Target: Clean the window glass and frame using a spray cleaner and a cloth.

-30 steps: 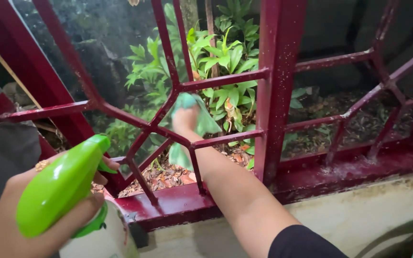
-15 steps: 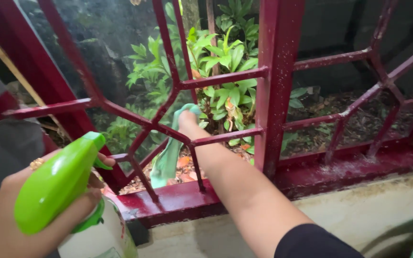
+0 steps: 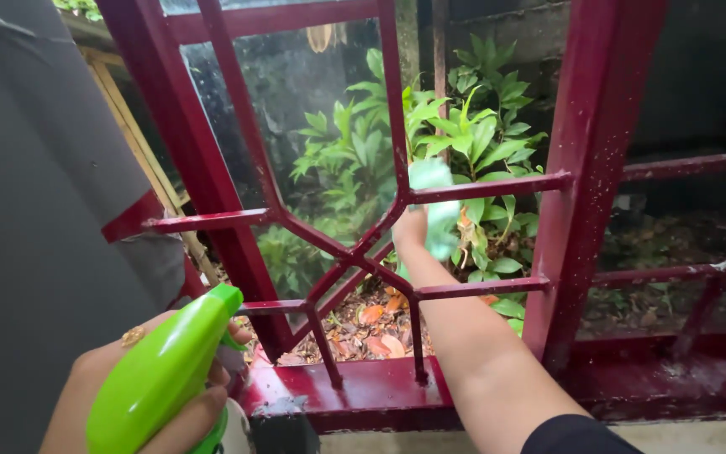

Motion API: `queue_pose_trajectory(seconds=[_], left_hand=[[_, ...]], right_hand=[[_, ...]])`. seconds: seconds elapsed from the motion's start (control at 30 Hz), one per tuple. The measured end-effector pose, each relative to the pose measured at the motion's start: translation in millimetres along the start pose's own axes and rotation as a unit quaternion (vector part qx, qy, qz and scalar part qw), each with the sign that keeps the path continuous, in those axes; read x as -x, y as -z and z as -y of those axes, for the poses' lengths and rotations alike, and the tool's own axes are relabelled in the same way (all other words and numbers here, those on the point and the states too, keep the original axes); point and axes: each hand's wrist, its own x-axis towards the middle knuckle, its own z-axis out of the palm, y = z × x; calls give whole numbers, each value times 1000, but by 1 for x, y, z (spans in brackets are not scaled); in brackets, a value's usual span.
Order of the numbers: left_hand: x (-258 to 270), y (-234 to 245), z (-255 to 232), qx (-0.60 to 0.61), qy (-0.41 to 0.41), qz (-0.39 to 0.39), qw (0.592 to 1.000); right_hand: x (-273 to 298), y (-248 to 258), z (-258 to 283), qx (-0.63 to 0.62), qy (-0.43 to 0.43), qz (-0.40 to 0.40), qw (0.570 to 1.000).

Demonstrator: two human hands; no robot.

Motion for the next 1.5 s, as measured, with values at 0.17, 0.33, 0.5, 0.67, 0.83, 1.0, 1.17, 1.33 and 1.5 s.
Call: queue_pose_trajectory(seconds=[0.17,0.33,0.5,0.67,0.83,1.0,1.17,1.33,1.5], left_hand=[[-3,3,23,6,39,36,999],[-5,1,21,3,30,24,999],[-6,1,27,41,14,45,998],[-11,-1,25,65,-45,52,995],[-10,-4,18,53,-65,47,995],[-9,-4,12,13,-50,32,998],[2,8,13,26,-71,27,997],[10,23,18,-37,-53,17,998],[15,22,22,-5,-51,31,998]], right_hand=[[5,9,-33,216,-163,-143,952],[19,12,-27,174,-268,-110,941],[41,-24,1,148,-307,-63,938],[98,-42,36,10,-465,113,878],[155,-48,101,-63,-531,184,825],[146,-35,120,-116,-570,135,802],[106,-31,133,-188,-524,72,828],[69,-21,139,-288,-406,-43,866],[28,2,68,-190,-282,16,940]])
